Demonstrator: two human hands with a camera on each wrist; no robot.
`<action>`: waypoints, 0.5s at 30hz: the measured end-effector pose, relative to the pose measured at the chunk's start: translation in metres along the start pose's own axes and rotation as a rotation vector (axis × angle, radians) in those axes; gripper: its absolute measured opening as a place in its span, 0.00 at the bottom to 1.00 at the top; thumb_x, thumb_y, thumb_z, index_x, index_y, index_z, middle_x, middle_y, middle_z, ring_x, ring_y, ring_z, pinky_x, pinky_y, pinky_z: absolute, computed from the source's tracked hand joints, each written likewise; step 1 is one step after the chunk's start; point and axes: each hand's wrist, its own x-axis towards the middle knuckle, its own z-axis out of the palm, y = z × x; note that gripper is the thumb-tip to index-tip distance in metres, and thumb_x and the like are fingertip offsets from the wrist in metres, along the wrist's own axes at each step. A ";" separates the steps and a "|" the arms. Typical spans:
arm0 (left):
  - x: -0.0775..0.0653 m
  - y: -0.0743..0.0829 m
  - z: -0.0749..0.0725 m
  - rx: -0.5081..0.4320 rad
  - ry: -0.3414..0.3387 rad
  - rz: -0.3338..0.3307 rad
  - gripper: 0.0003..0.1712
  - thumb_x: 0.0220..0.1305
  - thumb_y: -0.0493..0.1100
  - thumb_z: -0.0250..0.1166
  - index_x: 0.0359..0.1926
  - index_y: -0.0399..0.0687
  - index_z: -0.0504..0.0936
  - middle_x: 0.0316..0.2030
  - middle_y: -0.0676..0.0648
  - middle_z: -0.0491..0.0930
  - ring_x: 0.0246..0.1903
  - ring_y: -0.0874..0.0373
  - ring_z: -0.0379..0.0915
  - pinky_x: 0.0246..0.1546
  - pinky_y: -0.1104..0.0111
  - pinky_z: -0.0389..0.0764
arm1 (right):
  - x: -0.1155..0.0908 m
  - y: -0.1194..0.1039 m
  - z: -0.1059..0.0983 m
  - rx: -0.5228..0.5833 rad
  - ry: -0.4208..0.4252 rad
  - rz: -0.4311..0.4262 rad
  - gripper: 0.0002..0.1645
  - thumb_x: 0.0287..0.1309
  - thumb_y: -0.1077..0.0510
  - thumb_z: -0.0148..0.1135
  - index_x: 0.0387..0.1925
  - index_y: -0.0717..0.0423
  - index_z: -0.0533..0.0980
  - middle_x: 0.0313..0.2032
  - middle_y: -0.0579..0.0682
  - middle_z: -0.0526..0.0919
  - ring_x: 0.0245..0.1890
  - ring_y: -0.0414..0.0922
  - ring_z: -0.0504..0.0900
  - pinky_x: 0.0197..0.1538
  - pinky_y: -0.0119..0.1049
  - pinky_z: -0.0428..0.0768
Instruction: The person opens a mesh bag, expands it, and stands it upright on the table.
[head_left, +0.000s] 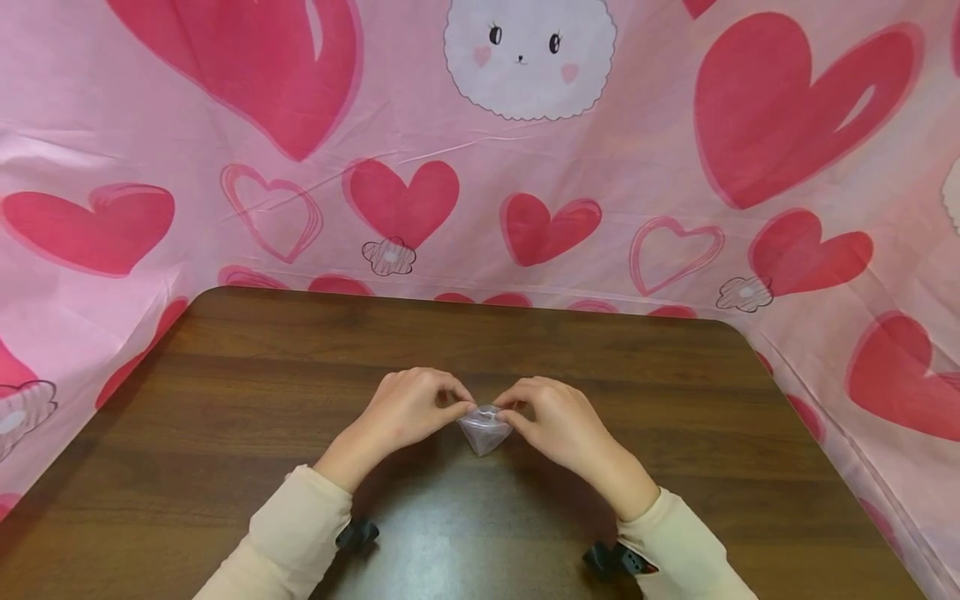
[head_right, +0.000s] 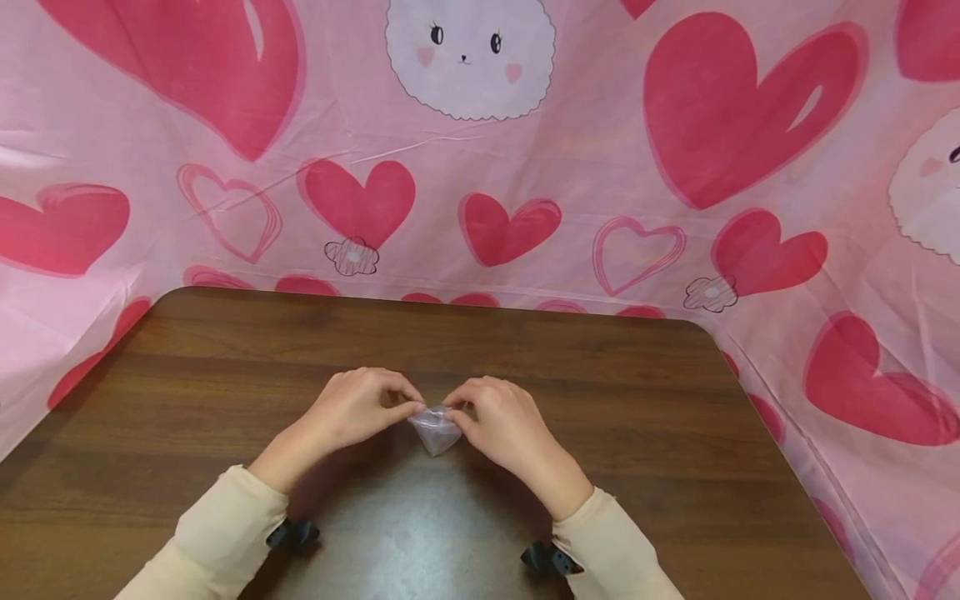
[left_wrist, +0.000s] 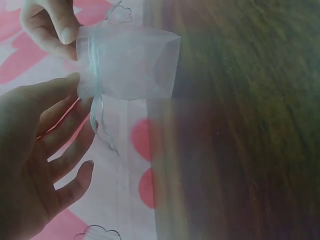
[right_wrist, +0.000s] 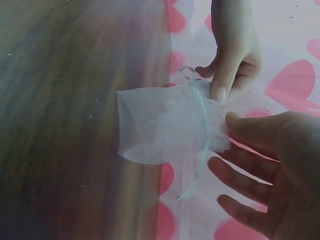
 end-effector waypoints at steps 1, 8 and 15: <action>0.001 0.000 0.000 0.004 -0.004 0.000 0.03 0.60 0.55 0.71 0.33 0.67 0.89 0.27 0.67 0.80 0.24 0.69 0.70 0.24 0.67 0.68 | 0.002 -0.001 0.000 -0.004 -0.013 0.001 0.06 0.54 0.57 0.75 0.36 0.47 0.87 0.30 0.37 0.83 0.32 0.39 0.82 0.37 0.38 0.79; 0.004 0.004 0.000 0.041 0.017 0.016 0.03 0.60 0.54 0.71 0.33 0.66 0.89 0.25 0.67 0.79 0.24 0.71 0.70 0.23 0.68 0.69 | 0.012 -0.007 -0.001 -0.009 -0.066 0.020 0.06 0.53 0.54 0.75 0.35 0.47 0.87 0.27 0.36 0.83 0.27 0.38 0.80 0.31 0.33 0.76; 0.004 0.006 0.003 0.072 0.048 0.001 0.02 0.59 0.54 0.72 0.31 0.66 0.88 0.23 0.67 0.77 0.25 0.71 0.71 0.23 0.68 0.69 | 0.016 -0.010 -0.001 -0.101 -0.172 0.111 0.06 0.52 0.52 0.76 0.33 0.45 0.87 0.23 0.35 0.81 0.24 0.35 0.76 0.29 0.35 0.74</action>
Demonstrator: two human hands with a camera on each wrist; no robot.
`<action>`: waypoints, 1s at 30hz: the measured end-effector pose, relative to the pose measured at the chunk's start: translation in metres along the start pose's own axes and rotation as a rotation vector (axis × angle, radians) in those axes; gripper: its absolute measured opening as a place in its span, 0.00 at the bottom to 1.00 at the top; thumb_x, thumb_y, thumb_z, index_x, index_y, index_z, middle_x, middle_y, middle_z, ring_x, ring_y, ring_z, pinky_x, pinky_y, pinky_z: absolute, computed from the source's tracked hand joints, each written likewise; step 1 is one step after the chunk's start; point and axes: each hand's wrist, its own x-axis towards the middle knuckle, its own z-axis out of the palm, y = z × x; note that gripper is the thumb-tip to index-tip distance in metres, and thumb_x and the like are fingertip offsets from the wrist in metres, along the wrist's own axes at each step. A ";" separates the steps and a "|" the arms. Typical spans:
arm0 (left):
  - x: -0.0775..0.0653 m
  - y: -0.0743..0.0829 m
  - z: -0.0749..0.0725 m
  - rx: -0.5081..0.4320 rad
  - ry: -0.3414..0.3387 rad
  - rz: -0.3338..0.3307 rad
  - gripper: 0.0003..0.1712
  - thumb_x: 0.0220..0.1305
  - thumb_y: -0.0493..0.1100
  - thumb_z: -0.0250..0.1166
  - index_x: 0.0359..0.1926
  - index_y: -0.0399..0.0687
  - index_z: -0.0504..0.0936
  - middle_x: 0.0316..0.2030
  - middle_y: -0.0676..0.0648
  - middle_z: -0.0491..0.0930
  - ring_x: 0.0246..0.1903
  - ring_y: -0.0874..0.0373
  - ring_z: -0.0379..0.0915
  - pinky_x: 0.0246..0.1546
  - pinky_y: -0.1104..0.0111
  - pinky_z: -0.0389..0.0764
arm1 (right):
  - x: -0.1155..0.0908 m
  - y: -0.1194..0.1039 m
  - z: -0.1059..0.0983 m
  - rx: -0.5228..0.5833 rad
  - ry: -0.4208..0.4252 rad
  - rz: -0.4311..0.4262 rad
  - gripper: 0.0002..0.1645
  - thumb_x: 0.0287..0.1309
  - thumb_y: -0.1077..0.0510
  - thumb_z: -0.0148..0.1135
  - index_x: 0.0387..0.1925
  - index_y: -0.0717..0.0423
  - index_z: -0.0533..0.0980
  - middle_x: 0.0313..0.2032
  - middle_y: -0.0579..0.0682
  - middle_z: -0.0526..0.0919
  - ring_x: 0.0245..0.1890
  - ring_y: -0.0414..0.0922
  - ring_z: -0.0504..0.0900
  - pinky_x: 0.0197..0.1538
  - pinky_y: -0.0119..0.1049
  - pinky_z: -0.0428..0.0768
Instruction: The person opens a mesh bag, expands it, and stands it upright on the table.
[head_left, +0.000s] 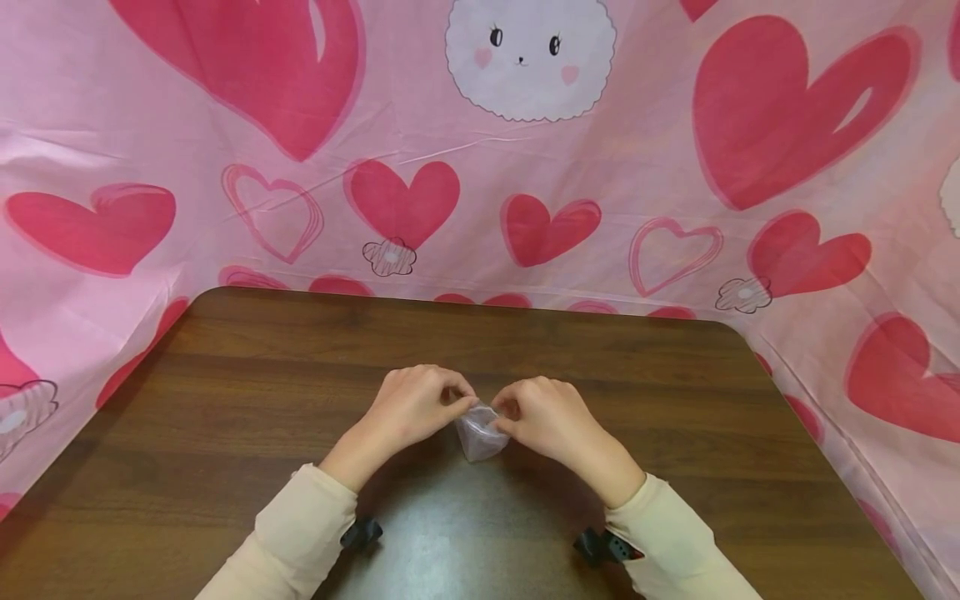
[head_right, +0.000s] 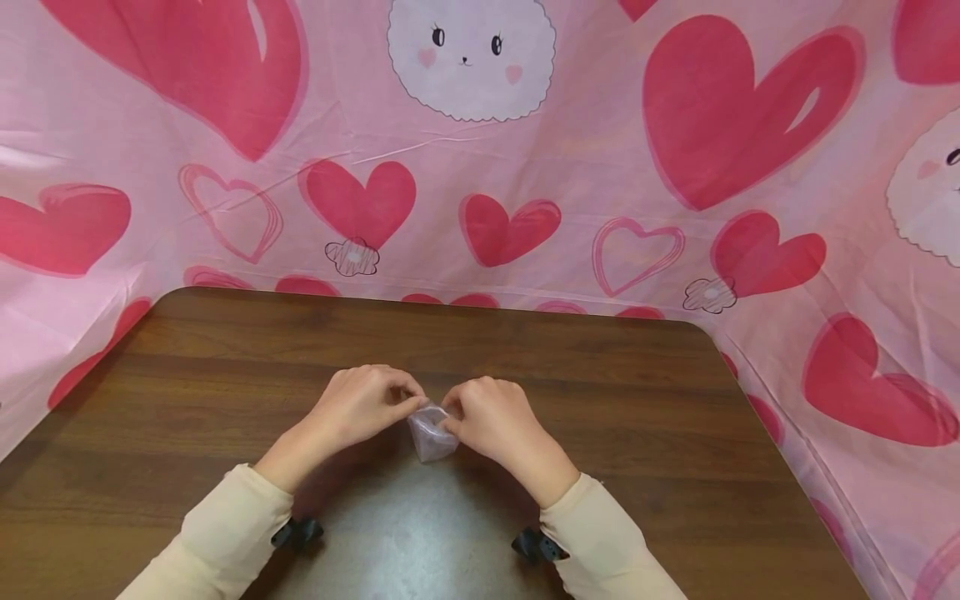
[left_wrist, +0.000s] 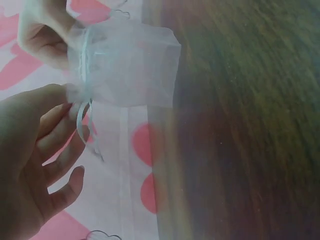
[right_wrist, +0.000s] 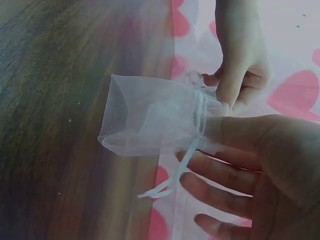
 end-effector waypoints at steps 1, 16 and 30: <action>0.000 0.001 0.000 -0.002 -0.004 -0.006 0.02 0.59 0.54 0.72 0.31 0.66 0.88 0.23 0.67 0.77 0.24 0.71 0.71 0.23 0.68 0.69 | 0.000 0.000 0.000 -0.007 -0.008 0.012 0.06 0.51 0.52 0.76 0.32 0.45 0.87 0.23 0.35 0.81 0.24 0.35 0.76 0.29 0.35 0.74; 0.001 0.011 0.003 0.029 -0.153 -0.036 0.02 0.57 0.49 0.71 0.29 0.66 0.88 0.21 0.67 0.76 0.22 0.68 0.69 0.23 0.66 0.69 | -0.005 -0.001 0.005 -0.094 0.072 0.007 0.05 0.50 0.53 0.77 0.25 0.42 0.85 0.23 0.36 0.82 0.24 0.39 0.79 0.27 0.39 0.75; 0.000 0.010 0.000 -0.011 -0.179 -0.059 0.06 0.56 0.46 0.71 0.30 0.67 0.87 0.18 0.69 0.75 0.20 0.69 0.69 0.25 0.64 0.69 | -0.013 0.007 0.000 -0.019 -0.018 0.110 0.03 0.52 0.56 0.74 0.26 0.45 0.85 0.20 0.35 0.77 0.22 0.37 0.74 0.26 0.39 0.72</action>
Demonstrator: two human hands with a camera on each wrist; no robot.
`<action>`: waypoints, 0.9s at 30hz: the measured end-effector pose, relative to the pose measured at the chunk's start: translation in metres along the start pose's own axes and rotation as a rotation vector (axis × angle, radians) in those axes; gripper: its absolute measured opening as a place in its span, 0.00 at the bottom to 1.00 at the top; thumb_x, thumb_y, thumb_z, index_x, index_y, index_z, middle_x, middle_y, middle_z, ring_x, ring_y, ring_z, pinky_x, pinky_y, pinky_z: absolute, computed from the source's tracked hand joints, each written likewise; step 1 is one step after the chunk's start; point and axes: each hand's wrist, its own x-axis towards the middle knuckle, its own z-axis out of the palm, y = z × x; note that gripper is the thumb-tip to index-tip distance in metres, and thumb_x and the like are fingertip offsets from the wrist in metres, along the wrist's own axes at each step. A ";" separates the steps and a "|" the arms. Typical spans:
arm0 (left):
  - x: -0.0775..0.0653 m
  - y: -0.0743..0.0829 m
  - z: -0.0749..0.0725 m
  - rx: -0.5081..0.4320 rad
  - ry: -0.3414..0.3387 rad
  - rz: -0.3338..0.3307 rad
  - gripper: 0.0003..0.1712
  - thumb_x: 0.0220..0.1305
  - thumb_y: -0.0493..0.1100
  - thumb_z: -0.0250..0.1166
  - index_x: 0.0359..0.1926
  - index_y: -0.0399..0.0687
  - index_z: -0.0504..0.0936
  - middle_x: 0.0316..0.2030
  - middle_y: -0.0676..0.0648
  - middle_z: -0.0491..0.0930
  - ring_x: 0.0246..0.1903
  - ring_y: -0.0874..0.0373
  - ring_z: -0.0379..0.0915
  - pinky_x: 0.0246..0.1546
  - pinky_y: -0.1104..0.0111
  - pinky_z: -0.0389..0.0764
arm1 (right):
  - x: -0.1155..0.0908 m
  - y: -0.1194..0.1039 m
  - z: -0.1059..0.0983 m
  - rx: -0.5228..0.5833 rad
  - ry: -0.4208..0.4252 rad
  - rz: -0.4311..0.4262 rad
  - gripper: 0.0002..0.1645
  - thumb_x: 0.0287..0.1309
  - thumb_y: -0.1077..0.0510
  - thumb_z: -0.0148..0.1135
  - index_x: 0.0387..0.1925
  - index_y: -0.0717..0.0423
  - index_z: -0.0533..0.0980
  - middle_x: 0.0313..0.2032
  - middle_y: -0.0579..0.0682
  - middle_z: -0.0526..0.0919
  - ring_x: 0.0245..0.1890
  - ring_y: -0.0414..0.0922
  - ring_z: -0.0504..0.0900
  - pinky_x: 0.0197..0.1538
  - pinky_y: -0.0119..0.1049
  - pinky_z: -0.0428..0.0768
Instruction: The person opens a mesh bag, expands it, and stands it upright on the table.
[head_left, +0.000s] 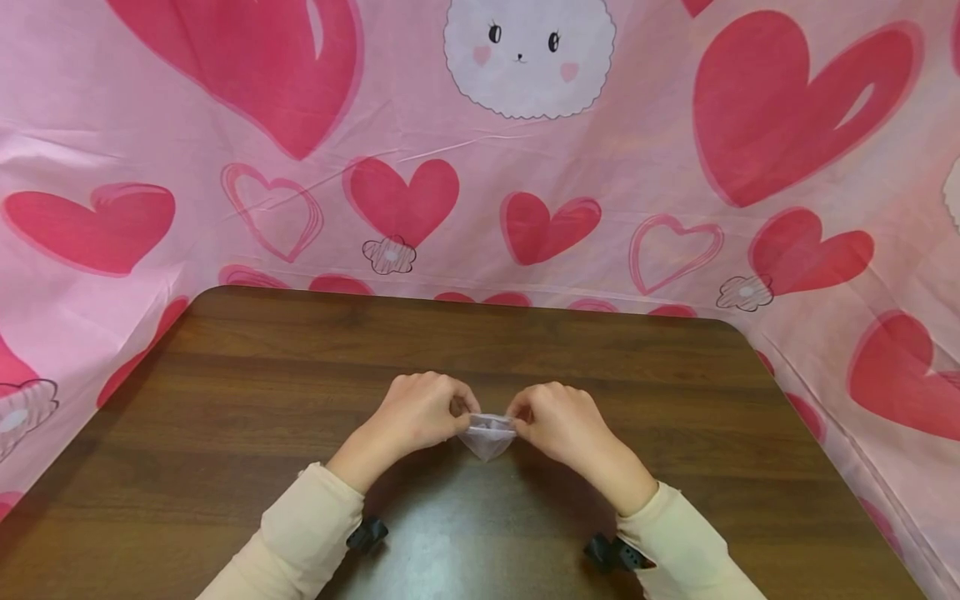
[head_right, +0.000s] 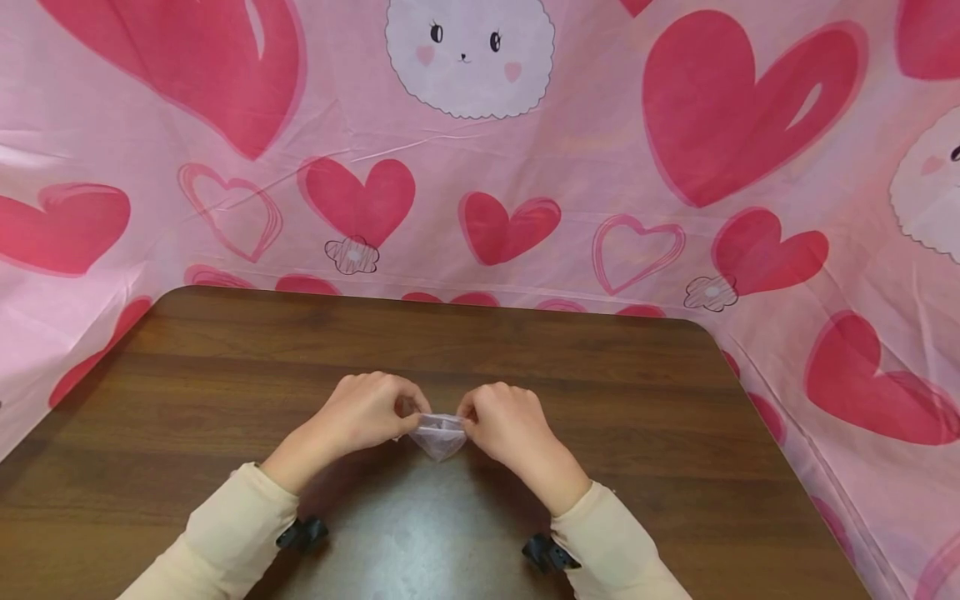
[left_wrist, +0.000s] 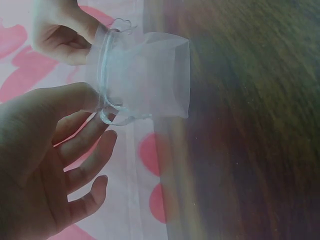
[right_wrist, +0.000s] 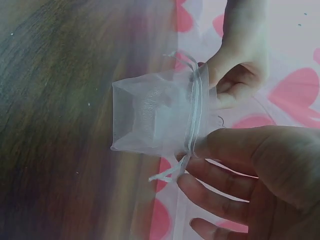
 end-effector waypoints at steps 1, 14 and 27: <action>0.000 0.000 0.000 -0.005 -0.005 0.000 0.06 0.56 0.45 0.71 0.31 0.67 0.87 0.17 0.69 0.75 0.19 0.70 0.69 0.25 0.64 0.69 | 0.000 0.000 0.000 0.005 -0.003 0.001 0.03 0.52 0.56 0.74 0.26 0.45 0.85 0.20 0.35 0.77 0.22 0.36 0.74 0.26 0.39 0.72; -0.003 0.001 0.002 -0.027 -0.020 0.001 0.06 0.57 0.45 0.70 0.33 0.67 0.87 0.15 0.69 0.74 0.19 0.70 0.70 0.25 0.64 0.69 | -0.003 0.003 0.003 0.000 0.057 -0.012 0.04 0.52 0.56 0.74 0.26 0.44 0.85 0.21 0.36 0.79 0.22 0.36 0.75 0.26 0.39 0.73; -0.002 0.002 0.005 -0.034 0.061 0.013 0.04 0.59 0.56 0.71 0.32 0.67 0.87 0.25 0.68 0.80 0.22 0.71 0.70 0.24 0.66 0.69 | -0.004 0.008 0.005 0.026 0.157 -0.044 0.06 0.53 0.51 0.75 0.30 0.47 0.86 0.21 0.37 0.79 0.20 0.35 0.73 0.25 0.35 0.72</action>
